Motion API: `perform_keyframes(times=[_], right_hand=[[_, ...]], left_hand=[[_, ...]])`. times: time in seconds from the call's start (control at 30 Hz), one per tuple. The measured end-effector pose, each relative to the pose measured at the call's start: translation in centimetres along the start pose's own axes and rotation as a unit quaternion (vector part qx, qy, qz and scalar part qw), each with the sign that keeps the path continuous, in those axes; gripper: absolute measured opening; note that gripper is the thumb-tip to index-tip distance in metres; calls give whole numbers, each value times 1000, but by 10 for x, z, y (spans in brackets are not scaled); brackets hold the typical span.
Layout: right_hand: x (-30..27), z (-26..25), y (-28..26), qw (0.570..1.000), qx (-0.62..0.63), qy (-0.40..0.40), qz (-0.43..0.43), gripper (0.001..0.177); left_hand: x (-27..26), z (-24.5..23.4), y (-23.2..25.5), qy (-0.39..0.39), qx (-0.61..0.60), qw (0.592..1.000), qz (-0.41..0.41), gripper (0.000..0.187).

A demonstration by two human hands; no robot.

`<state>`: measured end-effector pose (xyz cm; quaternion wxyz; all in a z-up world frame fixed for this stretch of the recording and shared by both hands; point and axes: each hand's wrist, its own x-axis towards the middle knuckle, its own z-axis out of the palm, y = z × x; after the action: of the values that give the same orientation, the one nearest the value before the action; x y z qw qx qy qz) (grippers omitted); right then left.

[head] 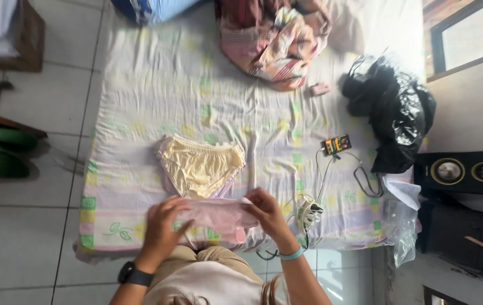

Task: The person retrieves a pink pair of underwear from a drawer, unfolds and refolds it on a bed, then stacks it with other folded underwear. The person returns to the drawer and pulls out additional folded underwear.

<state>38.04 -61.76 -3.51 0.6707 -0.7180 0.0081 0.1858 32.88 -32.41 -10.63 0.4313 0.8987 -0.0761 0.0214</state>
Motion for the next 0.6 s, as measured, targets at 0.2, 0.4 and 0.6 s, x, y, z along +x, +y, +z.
perform_keyframes(times=[0.2,0.4,0.6], right_hand=[[-25,83,-103,983,-163,-56,-66,9],[-57,51,-105,983,-93,25,-156,12],[-81,-12,-77,965,58,220,-130,16]], left_hand=[[25,4,77,28,-232,972,19,32],[11,-46,106,70,-113,983,131,34],[-16,-71,105,46,27,977,206,23]])
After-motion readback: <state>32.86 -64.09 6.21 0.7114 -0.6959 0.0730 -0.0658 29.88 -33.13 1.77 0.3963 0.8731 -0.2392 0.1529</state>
